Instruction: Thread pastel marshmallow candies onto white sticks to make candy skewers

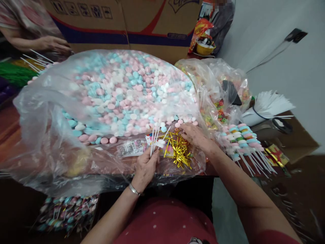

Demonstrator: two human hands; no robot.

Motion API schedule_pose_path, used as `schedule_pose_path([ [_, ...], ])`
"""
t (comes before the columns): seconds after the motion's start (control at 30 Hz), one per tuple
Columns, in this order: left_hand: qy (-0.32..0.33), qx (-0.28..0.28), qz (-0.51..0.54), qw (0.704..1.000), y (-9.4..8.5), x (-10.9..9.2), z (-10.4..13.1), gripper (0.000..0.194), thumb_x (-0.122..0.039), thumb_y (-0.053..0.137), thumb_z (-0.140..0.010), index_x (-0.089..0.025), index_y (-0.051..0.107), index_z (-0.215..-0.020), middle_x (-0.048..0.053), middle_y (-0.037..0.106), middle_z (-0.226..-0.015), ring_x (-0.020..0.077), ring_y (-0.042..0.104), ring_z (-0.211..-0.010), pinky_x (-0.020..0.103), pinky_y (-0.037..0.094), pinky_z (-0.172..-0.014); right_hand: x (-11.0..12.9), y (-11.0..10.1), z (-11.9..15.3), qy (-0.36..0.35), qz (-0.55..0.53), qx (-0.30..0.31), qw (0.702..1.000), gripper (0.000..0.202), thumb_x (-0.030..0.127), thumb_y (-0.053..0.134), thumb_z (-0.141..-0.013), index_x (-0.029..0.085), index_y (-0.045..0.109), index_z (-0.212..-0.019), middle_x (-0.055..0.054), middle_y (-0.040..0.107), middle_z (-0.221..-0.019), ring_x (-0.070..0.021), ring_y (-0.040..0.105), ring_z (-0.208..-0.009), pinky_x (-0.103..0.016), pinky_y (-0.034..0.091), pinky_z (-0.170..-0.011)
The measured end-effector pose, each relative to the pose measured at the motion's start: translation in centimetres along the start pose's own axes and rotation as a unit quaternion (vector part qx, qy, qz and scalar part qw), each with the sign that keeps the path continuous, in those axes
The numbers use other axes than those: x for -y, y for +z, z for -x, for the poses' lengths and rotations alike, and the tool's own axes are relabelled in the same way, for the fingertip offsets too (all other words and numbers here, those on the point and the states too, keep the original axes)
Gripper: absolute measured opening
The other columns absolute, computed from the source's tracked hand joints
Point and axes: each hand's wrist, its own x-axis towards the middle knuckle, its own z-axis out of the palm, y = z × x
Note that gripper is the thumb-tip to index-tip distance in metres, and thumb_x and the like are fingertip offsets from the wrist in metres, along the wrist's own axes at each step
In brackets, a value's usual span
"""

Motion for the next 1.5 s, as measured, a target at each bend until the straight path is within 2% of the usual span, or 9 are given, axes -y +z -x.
schedule_pose_path([
  [0.07,0.002,0.001,-0.003,1.0,0.0,-0.3,0.0,0.028,-0.038,0.051,-0.089,-0.017,0.061,-0.072,-0.004,0.052,-0.055,0.009,0.043,-0.048,0.02,0.032,-0.047,-0.3,0.1,0.0,-0.022,-0.009,0.001,1.0,0.021,0.018,0.05,-0.091,0.018,0.063,-0.107,-0.01,0.067,-0.112,-0.0201,0.06,-0.094,-0.026,0.042,-0.075],
  [0.3,0.005,0.001,0.003,1.0,0.0,0.0,-0.1,0.028,-0.037,0.051,-0.09,-0.017,0.061,-0.073,-0.005,0.05,-0.054,0.0089,0.042,-0.048,0.02,0.034,-0.049,-0.6,0.2,-0.5,-0.007,-0.026,-0.005,1.0,0.021,0.016,0.044,-0.091,0.017,0.062,-0.102,-0.01,0.069,-0.101,-0.0188,0.061,-0.083,-0.026,0.04,-0.07],
  [0.5,0.002,0.0,0.004,1.0,0.0,-0.2,0.0,0.027,-0.036,0.051,-0.09,-0.017,0.063,-0.076,-0.005,0.051,-0.054,0.0088,0.043,-0.048,0.02,0.033,-0.048,-2.5,0.4,0.2,-0.032,-0.031,0.008,0.999,0.016,0.015,0.048,-0.087,0.018,0.063,-0.091,-0.006,0.068,-0.089,-0.0169,0.058,-0.074,-0.025,0.038,-0.065],
  [0.77,-0.003,-0.005,0.012,1.0,0.0,0.1,0.1,0.027,-0.037,0.052,-0.09,-0.017,0.062,-0.074,-0.005,0.051,-0.055,0.008,0.041,-0.048,0.019,0.031,-0.046,-3.9,0.3,2.2,-0.1,0.025,-0.015,0.995,0.013,0.016,0.051,-0.088,0.019,0.064,-0.089,-0.007,0.066,-0.094,-0.021,0.057,-0.089,-0.029,0.041,-0.076],
  [0.93,-0.01,-0.004,0.025,1.0,0.0,0.6,0.1,0.025,-0.038,0.053,-0.09,-0.017,0.066,-0.082,-0.005,0.051,-0.056,0.008,0.04,-0.048,0.019,0.031,-0.046,-3.5,0.9,2.9,-0.147,-0.033,-0.036,0.988,0.018,0.017,0.048,-0.091,0.019,0.062,-0.101,-0.008,0.063,-0.101,-0.0202,0.056,-0.094,-0.029,0.041,-0.079],
  [1.1,-0.014,-0.005,0.022,1.0,0.0,-0.1,0.2,0.025,-0.038,0.054,-0.089,-0.017,0.066,-0.085,-0.005,0.05,-0.055,0.0082,0.039,-0.047,0.019,0.031,-0.045,-3.3,0.2,2.9,-0.068,-0.092,-0.038,0.993,0.007,0.016,0.05,-0.082,0.019,0.056,-0.079,-0.004,0.059,-0.08,-0.0162,0.051,-0.074,-0.026,0.036,-0.066],
  [1.2,-0.016,-0.007,0.022,1.0,0.0,-0.4,0.2,0.026,-0.038,0.054,-0.088,-0.017,0.064,-0.078,-0.005,0.049,-0.054,0.0079,0.039,-0.046,0.019,0.031,-0.045,-3.1,-0.2,2.2,-0.021,-0.185,-0.016,0.982,0.003,0.016,0.052,-0.077,0.018,0.055,-0.078,0.001,0.055,-0.071,-0.0127,0.047,-0.064,-0.024,0.033,-0.06],
  [1.33,-0.019,-0.014,0.026,0.999,0.0,-0.3,0.2,0.026,-0.038,0.055,-0.087,-0.017,0.063,-0.075,-0.005,0.049,-0.055,0.0076,0.038,-0.045,0.019,0.031,-0.044,-3.2,0.4,1.3,-0.071,-0.24,0.043,0.967,0.009,0.02,0.051,-0.08,0.017,0.059,-0.077,0.001,0.059,-0.072,-0.0124,0.051,-0.066,-0.024,0.035,-0.063],
  [1.5,-0.02,-0.009,0.01,1.0,-0.1,-0.2,0.2,0.027,-0.04,0.054,-0.088,-0.017,0.065,-0.079,-0.004,0.051,-0.056,0.0082,0.039,-0.046,0.019,0.03,-0.044,-3.5,1.3,1.2,-0.131,-0.176,0.023,0.975,0.018,0.02,0.047,-0.088,0.017,0.065,-0.086,-0.004,0.065,-0.087,-0.0156,0.055,-0.081,-0.027,0.04,-0.074],
])
